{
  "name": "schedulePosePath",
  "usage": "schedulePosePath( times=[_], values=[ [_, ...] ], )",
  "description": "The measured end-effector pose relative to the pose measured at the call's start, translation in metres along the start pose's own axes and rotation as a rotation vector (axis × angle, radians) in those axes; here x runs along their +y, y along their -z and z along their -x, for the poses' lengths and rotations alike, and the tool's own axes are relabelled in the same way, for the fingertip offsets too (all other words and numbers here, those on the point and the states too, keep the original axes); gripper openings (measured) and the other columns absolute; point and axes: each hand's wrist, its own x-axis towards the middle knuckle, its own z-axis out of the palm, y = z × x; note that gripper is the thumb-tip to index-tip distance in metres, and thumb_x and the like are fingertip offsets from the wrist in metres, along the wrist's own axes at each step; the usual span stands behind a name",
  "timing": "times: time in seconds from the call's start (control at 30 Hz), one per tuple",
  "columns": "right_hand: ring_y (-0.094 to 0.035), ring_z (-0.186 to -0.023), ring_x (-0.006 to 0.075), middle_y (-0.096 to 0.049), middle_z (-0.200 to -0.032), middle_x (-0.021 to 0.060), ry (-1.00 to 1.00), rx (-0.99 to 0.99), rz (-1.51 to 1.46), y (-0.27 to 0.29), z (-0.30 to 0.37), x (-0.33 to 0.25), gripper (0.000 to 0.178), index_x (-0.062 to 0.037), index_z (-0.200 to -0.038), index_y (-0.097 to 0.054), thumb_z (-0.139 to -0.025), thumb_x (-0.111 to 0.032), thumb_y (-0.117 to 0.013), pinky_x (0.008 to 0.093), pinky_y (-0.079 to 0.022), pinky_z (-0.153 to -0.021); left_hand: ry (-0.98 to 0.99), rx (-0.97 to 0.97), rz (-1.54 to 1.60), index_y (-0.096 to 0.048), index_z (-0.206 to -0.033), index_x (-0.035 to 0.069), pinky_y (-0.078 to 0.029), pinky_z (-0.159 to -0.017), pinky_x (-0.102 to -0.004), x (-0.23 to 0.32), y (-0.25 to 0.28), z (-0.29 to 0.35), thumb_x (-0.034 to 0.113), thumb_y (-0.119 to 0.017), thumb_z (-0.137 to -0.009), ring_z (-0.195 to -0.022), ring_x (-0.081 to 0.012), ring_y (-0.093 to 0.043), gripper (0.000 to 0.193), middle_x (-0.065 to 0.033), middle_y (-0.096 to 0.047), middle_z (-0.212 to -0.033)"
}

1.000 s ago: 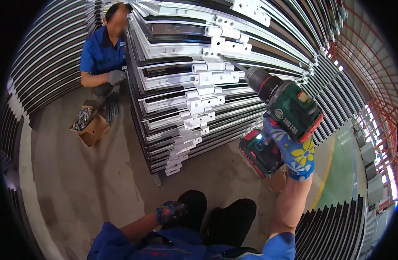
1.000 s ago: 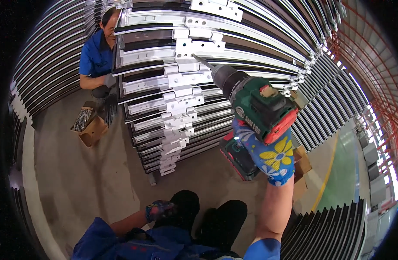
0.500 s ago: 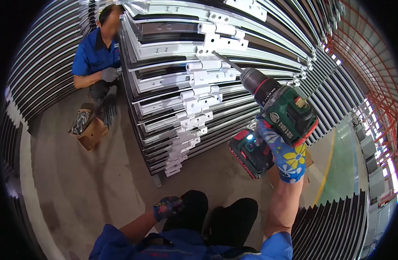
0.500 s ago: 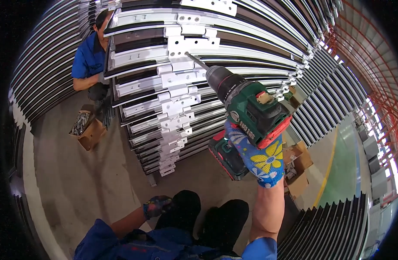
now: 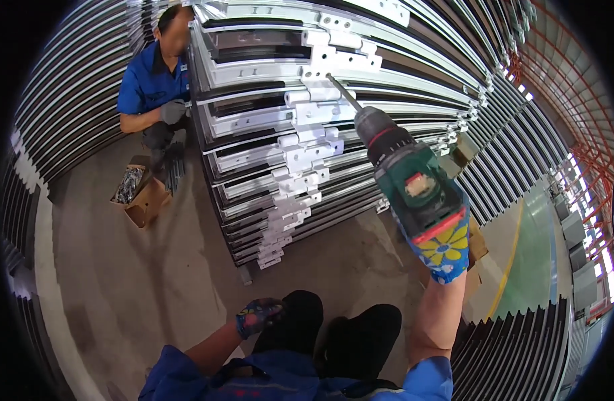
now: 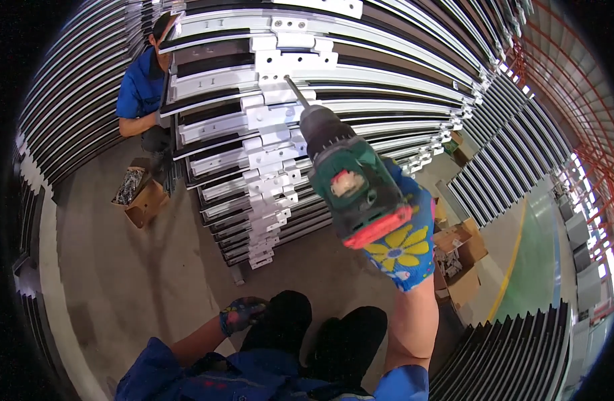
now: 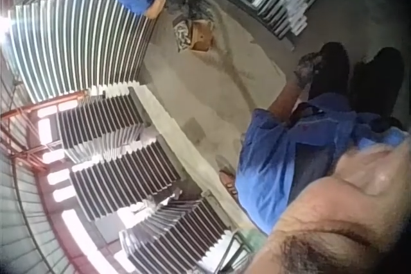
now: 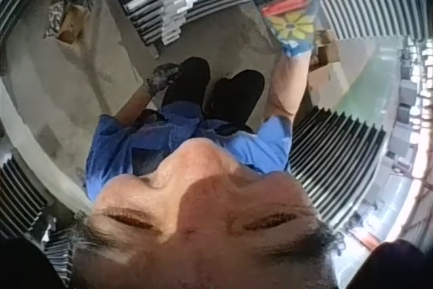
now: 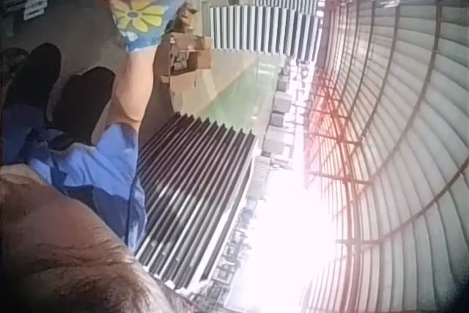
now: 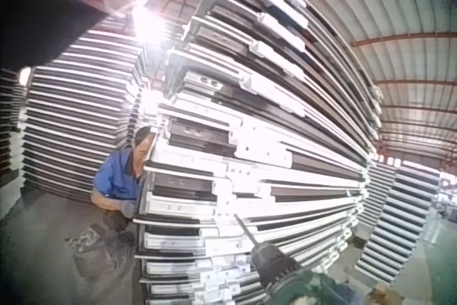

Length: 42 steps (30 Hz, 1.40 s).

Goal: Use a power drill to fasten screws into white metal slats stacked on a rack.

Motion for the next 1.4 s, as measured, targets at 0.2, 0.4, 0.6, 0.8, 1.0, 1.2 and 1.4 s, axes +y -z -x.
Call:
schedulePosePath(
  times=[0.2, 0.4, 0.6, 0.8, 1.0, 1.2, 1.4],
  values=[
    [-0.060, -0.087, 0.0205, -0.062, -0.099, 0.0077, 0.021, -0.011, 0.036, 0.002, 0.027, 0.014, 0.036, -0.0081, -0.107, -0.058, -0.073, -0.014, -0.068, 0.0328, -0.049, -0.074, -0.144, 0.022, 0.065, -0.056, -0.109, 0.002, -0.039, -0.050, -0.0233, 0.043, -0.019, 0.012, 0.016, -0.056, -0.089, -0.059, -0.0096, -0.049, 0.025, -0.0034, -0.056, -0.077],
    [-0.059, -0.093, 0.0157, -0.061, -0.106, 0.0070, -0.214, 0.075, -0.188, -0.003, 0.201, -0.008, 0.044, -0.0048, -0.114, -0.053, -0.074, -0.012, -0.068, 0.0301, -0.049, -0.080, -0.947, 0.305, -0.134, -0.057, -0.098, 0.005, -0.037, -0.048, -0.0206, 0.131, -0.041, 0.054, 0.019, -0.063, -0.084, -0.061, -0.0061, -0.049, 0.021, -0.0008, -0.054, -0.074],
    [-0.058, -0.096, 0.0171, -0.060, -0.109, 0.0067, -0.230, -0.017, -0.308, -0.008, 0.213, -0.002, 0.044, -0.0061, -0.116, -0.052, -0.075, -0.014, -0.068, 0.0313, -0.048, -0.082, -1.094, -0.111, 0.432, -0.053, -0.088, 0.010, -0.034, -0.043, -0.0206, 0.234, -0.095, 0.093, 0.034, -0.073, -0.072, -0.053, -0.0069, -0.043, 0.035, 0.0017, -0.043, -0.065],
    [-0.057, -0.100, 0.0185, -0.059, -0.112, 0.0065, -0.216, -0.113, -0.401, -0.029, 0.156, 0.025, 0.045, -0.0074, -0.118, -0.052, -0.076, -0.016, -0.067, 0.0326, -0.046, -0.085, -1.146, -0.160, 0.467, -0.052, -0.090, 0.011, -0.035, -0.042, -0.0203, 0.238, -0.100, 0.092, 0.025, -0.062, -0.085, -0.049, -0.0065, -0.041, 0.018, 0.0004, -0.045, -0.064],
    [-0.055, -0.103, 0.0200, -0.058, -0.115, 0.0062, -0.215, -0.190, -0.470, -0.021, 0.170, 0.040, 0.046, -0.0087, -0.120, -0.051, -0.077, -0.018, -0.067, 0.0338, -0.045, -0.087, -1.093, -0.094, 0.216, -0.056, -0.091, 0.009, -0.030, -0.044, -0.0186, 0.247, -0.089, 0.096, 0.024, -0.060, -0.087, -0.046, -0.0044, -0.036, 0.017, 0.0039, -0.042, -0.059],
    [-0.054, -0.106, 0.0214, -0.057, -0.118, 0.0059, -0.225, -0.246, -0.522, -0.025, 0.165, 0.039, 0.047, -0.0099, -0.121, -0.050, -0.078, -0.020, -0.066, 0.0351, -0.043, -0.089, -0.990, 0.053, -0.068, -0.057, -0.090, 0.004, -0.026, -0.041, -0.0198, 0.274, -0.094, 0.106, 0.027, -0.056, -0.090, -0.043, -0.0042, -0.032, 0.023, 0.0032, -0.042, -0.056],
    [-0.057, -0.083, 0.0174, -0.061, -0.097, 0.0048, -0.032, -0.256, 0.016, -0.044, 0.081, 0.023, 0.035, -0.0100, -0.104, -0.057, -0.072, -0.018, -0.067, 0.0327, -0.046, -0.076, -0.983, 0.363, -0.202, -0.063, -0.093, 0.003, -0.039, -0.059, -0.0195, 0.279, -0.107, 0.093, 0.025, -0.062, -0.086, -0.065, -0.0044, -0.048, 0.023, 0.0025, -0.057, -0.074]
  ],
)
